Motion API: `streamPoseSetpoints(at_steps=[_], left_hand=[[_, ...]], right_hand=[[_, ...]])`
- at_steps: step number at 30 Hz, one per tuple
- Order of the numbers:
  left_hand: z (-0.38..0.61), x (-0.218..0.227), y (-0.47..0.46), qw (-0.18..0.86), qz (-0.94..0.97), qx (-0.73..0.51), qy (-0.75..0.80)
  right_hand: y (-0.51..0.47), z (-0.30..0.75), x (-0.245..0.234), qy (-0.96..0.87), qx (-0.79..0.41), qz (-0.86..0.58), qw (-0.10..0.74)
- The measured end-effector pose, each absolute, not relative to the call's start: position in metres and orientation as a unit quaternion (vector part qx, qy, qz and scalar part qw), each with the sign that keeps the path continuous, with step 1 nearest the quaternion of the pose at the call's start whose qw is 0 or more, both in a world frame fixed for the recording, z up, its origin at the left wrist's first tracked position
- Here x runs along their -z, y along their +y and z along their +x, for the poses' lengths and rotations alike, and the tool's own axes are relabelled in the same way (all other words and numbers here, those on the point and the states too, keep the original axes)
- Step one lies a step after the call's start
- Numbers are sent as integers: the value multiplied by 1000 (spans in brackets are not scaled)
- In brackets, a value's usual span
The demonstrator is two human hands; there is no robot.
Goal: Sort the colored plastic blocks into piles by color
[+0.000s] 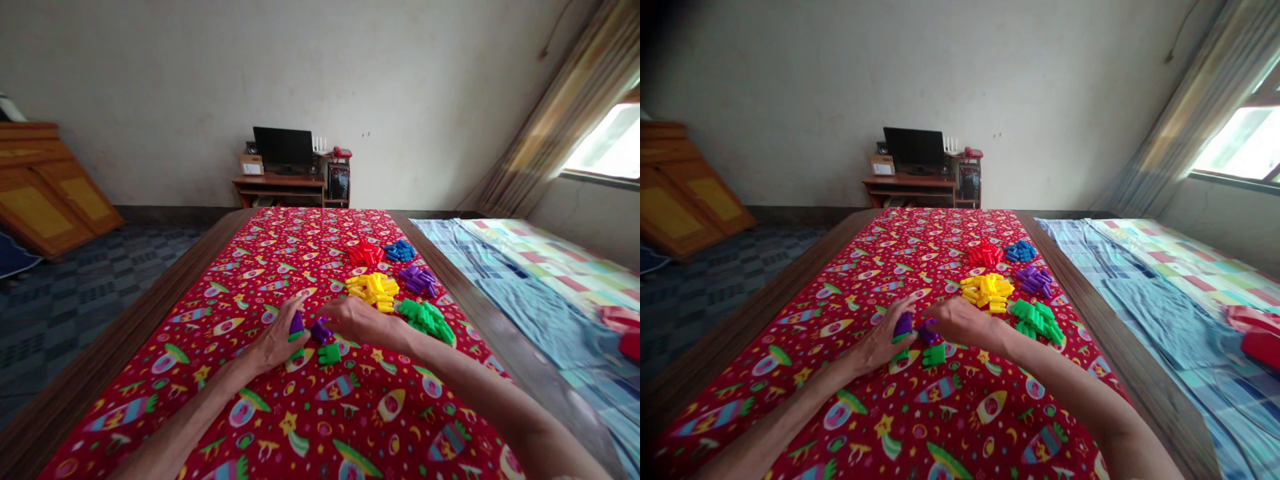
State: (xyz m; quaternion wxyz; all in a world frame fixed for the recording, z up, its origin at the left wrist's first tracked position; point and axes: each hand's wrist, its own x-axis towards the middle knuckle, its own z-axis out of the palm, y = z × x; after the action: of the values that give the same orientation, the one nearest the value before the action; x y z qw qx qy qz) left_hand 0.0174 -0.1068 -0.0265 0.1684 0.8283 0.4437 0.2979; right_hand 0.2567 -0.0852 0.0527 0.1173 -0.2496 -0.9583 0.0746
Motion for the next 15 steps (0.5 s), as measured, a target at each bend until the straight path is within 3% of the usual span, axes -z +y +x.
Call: streamPoseSetpoints(at_steps=[5, 15], left_hand=[[14, 27, -106, 168, 834, -314, 421], [13, 21, -108, 184, 822, -323, 431]], right_hand=[[-98, 233, -30, -972, -56, -202, 102], [-82, 264, -35, -887, -261, -315, 214]])
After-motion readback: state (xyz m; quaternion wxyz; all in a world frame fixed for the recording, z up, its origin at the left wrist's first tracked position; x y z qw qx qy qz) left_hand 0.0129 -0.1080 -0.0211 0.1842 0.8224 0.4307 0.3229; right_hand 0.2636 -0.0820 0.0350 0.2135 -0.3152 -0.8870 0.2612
